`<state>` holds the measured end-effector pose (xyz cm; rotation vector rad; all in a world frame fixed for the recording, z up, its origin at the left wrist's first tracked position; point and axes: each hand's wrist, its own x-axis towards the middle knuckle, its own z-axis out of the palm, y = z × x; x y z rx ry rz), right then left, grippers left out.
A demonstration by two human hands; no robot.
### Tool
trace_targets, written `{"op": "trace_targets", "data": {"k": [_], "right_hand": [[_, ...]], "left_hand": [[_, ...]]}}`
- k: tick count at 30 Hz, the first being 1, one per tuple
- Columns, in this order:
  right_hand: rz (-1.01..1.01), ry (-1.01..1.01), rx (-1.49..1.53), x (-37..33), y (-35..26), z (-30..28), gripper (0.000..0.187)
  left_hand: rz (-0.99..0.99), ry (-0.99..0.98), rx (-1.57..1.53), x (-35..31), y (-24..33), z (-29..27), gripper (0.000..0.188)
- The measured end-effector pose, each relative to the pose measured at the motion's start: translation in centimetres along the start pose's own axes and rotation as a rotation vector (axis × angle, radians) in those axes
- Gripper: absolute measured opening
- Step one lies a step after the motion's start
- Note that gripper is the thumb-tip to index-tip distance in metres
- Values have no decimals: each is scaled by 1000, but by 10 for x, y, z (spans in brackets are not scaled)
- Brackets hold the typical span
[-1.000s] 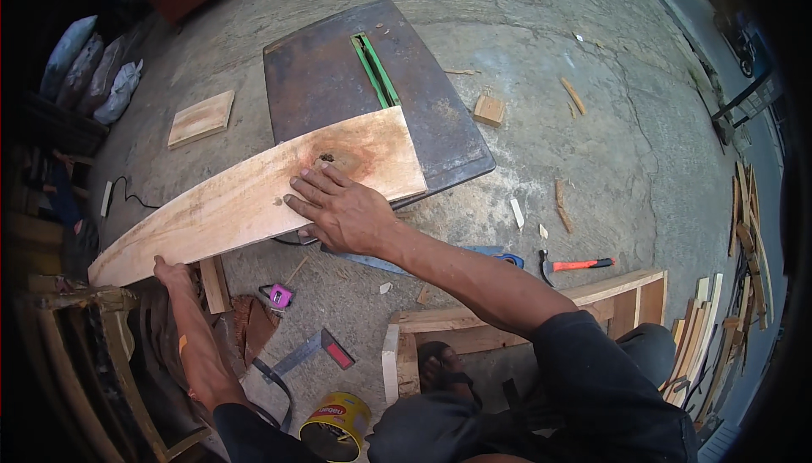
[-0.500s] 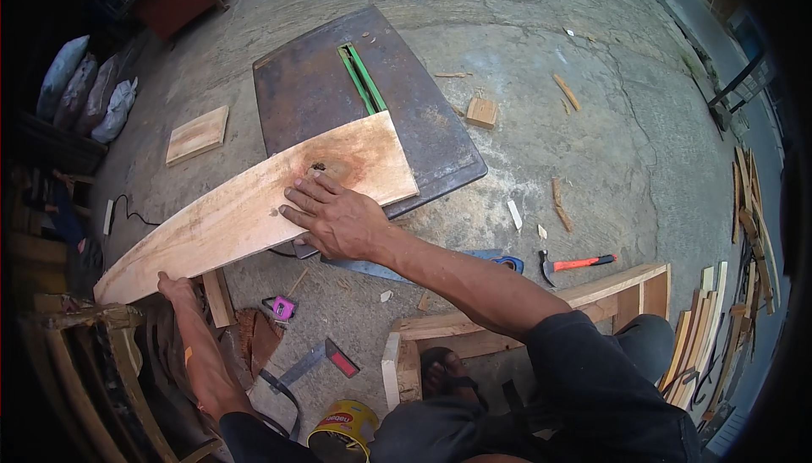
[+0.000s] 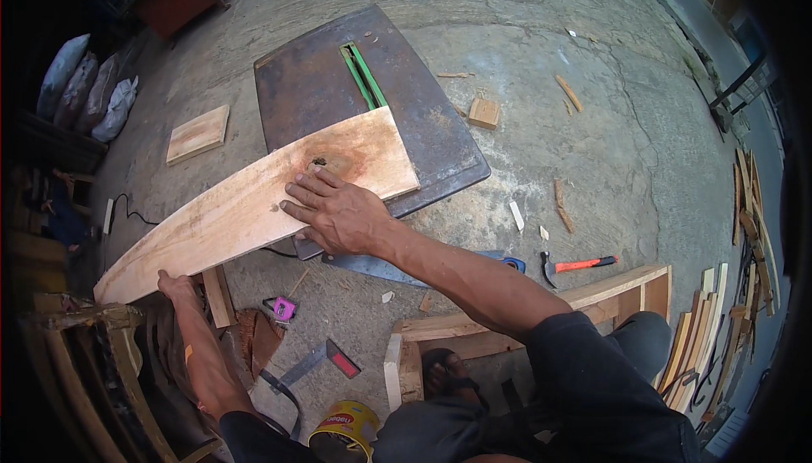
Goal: The person assembles a wooden frame by fitting planks together and securing them with a hammer and a green cylindrical tool. They then position a large curved wooden board onto the frame and slide it across a table saw surface.
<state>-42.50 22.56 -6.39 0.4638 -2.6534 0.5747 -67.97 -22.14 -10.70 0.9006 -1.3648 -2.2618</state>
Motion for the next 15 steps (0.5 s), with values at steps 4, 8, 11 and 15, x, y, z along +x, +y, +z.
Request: {"op": "trace_targets", "data": {"k": [4,8,11,15], "right_hand": [[14,-67,-39,1,3,-3,54],[-45,36,20,9,-1,-3,56],[-16,32,-10,2,8,-1,55],[-34,33,-41,5,14,1,54]], "left_hand": [[-1,8,11,3,-4,1,55],[-5,-44,-22,29,17,-14,60],[-57,-48,-13,20,-9,-4,62],[-62,-72,-24,28,-10,0,62]]}}
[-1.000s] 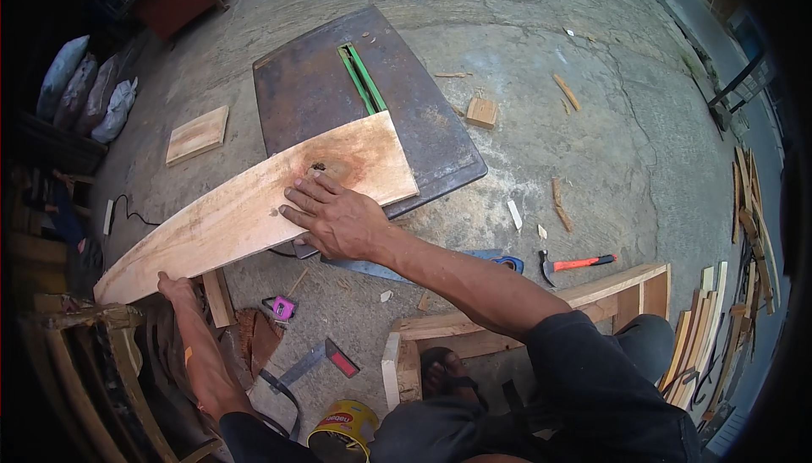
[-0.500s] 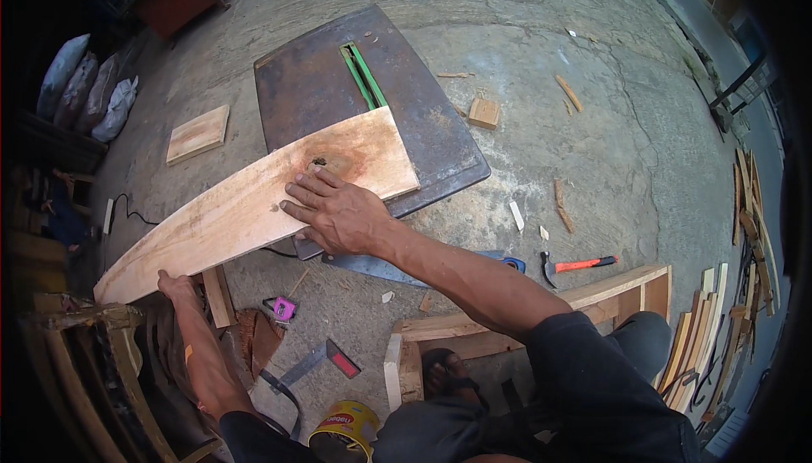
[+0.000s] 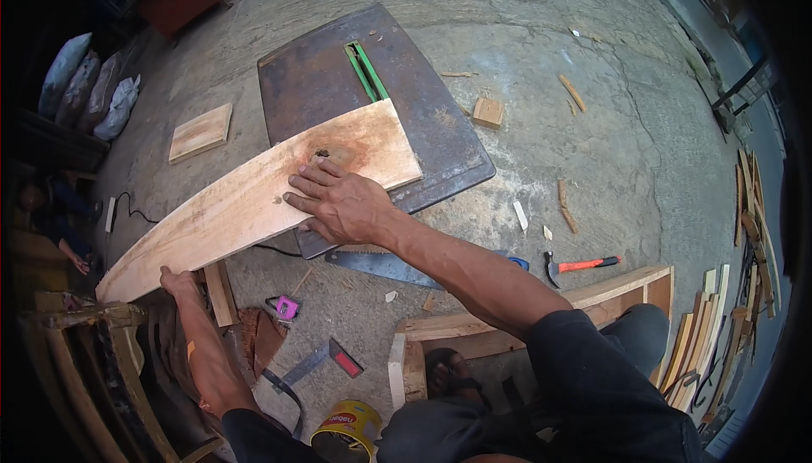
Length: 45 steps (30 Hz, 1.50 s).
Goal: The person assembles a wooden frame by fitting planks together and securing them with a hammer and a green cylindrical tool. They then position a large curved wooden board onto the frame and slide it across a table saw surface.
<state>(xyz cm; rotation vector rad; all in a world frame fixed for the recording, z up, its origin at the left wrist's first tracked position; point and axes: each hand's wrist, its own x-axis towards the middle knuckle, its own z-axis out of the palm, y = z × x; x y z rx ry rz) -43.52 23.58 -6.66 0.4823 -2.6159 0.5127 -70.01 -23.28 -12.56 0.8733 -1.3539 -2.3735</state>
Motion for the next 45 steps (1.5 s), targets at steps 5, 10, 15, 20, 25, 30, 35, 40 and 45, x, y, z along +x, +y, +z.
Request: {"op": "trace_targets", "data": {"k": [5,10,15,20,25,30,35,40,45], "right_hand": [[-24,45,30,10,-3,-3,53],[1,59,6,1,8,0,48],[-11,91,42,7,7,2,48],[-13,101,43,4,14,2,48],[-45,112,46,15,12,2,47],[-25,76,27,10,20,1,48],[-49,85,37,16,22,2,48],[-45,94,35,20,26,4,50],[-29,74,25,18,35,4,50]], "left_hand": [[-13,42,21,15,21,-11,58],[-56,17,4,-30,-5,18,62],[-65,-30,7,-34,9,12,71],[-82,-22,31,-35,-3,19,69],[43,10,18,-15,8,9,65],[27,-11,20,-37,-4,24,64],[-28,24,17,-35,3,22,66],[-46,45,100,-32,5,23,69],[-39,14,78,-54,-7,35,72]]}}
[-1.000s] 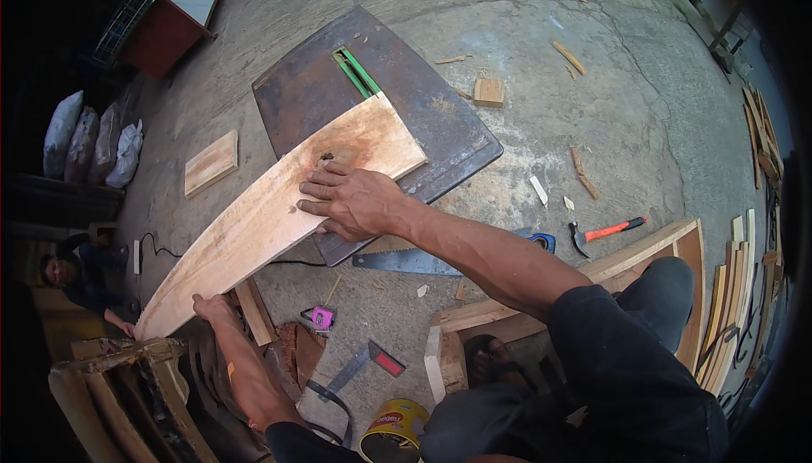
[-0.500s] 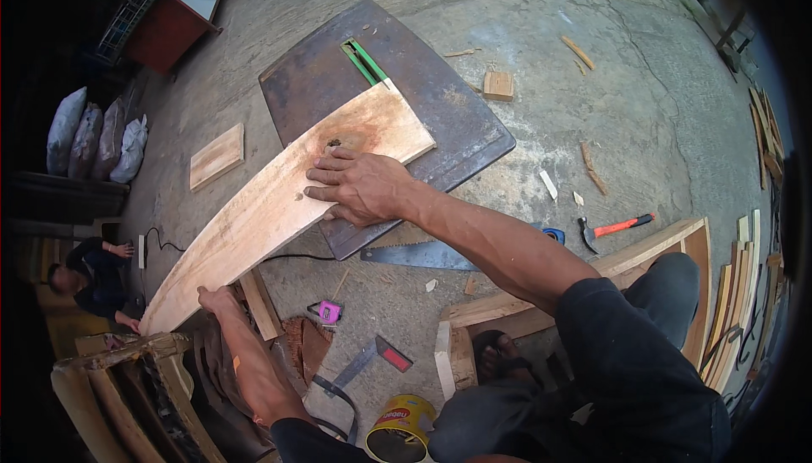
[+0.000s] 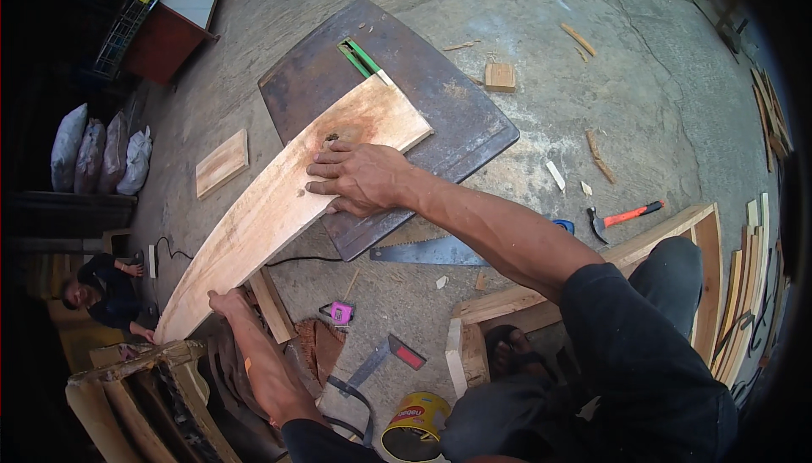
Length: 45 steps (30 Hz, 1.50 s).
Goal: The person assembles a wooden frame by fitting planks together and securing them with a hammer and a green cylindrical tool. They then position a large curved wooden board onto the frame and slide it across a table saw surface.
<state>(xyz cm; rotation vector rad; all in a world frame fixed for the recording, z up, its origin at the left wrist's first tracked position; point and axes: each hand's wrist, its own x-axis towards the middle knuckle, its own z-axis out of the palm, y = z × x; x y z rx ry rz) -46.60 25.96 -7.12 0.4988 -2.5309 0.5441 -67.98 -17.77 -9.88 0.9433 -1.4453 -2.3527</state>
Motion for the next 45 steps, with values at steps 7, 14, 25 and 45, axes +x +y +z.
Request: {"op": "trace_targets", "data": {"k": [7,14,25,45], "right_hand": [[-17,5,9,10,-3,2,48],[-13,-44,-4,10,4,-1,50],[28,-151,-3,12,15,-6,52],[40,-12,27,10,1,-4,45]], "left_hand": [[-57,73,-37,3,21,-4,73],[6,70,-17,-14,12,6,74],[-17,156,2,-28,-1,25,76],[8,61,17,6,10,4,70]]}}
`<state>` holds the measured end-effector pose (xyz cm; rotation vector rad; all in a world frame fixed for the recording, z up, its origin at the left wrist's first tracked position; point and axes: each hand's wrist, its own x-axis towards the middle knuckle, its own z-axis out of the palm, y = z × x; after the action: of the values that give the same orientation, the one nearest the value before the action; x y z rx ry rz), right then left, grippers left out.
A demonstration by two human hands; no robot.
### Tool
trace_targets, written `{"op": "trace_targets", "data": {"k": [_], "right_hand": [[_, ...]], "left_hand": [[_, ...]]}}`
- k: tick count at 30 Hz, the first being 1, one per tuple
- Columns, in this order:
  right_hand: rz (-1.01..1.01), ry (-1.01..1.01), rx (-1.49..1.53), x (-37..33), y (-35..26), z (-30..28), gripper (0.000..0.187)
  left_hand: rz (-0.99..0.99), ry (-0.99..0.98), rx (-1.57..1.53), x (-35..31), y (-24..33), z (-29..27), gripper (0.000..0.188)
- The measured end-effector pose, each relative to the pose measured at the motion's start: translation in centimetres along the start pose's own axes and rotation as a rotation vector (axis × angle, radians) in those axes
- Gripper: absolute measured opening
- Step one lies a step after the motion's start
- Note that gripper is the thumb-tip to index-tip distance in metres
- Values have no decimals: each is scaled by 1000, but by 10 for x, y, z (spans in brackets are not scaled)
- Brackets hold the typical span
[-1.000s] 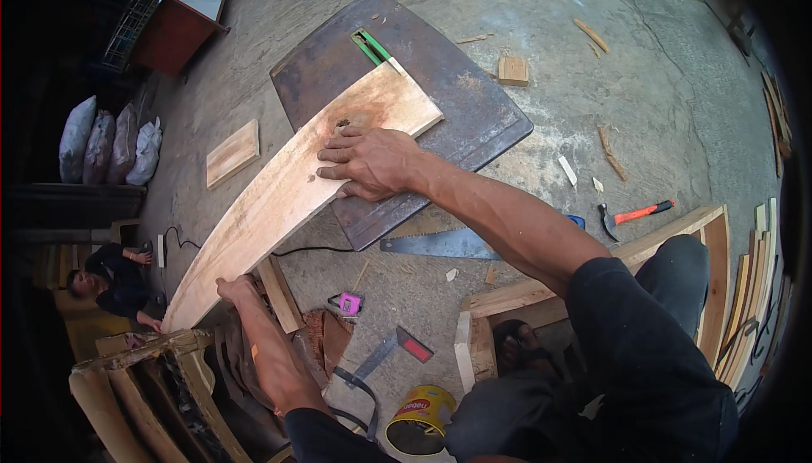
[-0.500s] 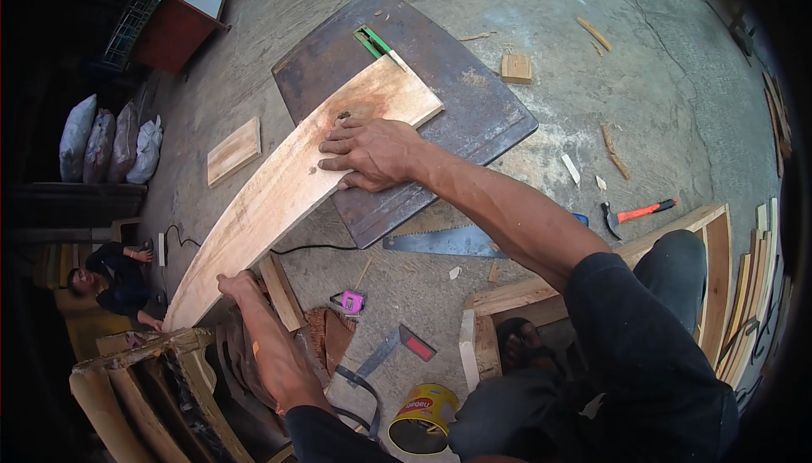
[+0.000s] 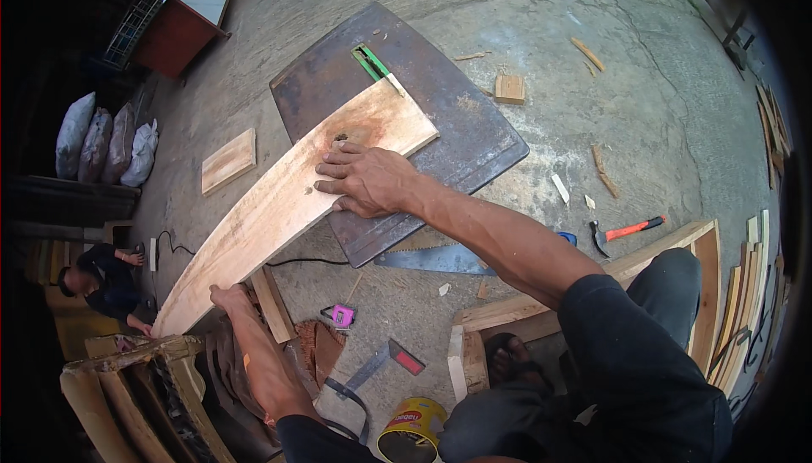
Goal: The person assembles a wooden frame by fitting planks together and securing them with a hammer and a green cylindrical tool. They then position a large curved wooden board onto the frame and slide it across a table saw surface.
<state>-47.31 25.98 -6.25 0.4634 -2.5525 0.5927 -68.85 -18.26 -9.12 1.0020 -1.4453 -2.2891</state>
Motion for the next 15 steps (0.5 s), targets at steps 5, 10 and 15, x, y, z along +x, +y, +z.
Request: {"op": "trace_targets", "data": {"k": [5,10,15], "right_hand": [[15,-74,45,-7,-31,1,48],[97,-168,40,-31,-84,-54,52],[104,-238,203,-73,-124,-101,43]], "left_hand": [[-64,-140,-127,4,5,-34,65],[165,3,-156,-12,31,-39,51],[-30,-132,-89,-57,8,-74,50]]}}
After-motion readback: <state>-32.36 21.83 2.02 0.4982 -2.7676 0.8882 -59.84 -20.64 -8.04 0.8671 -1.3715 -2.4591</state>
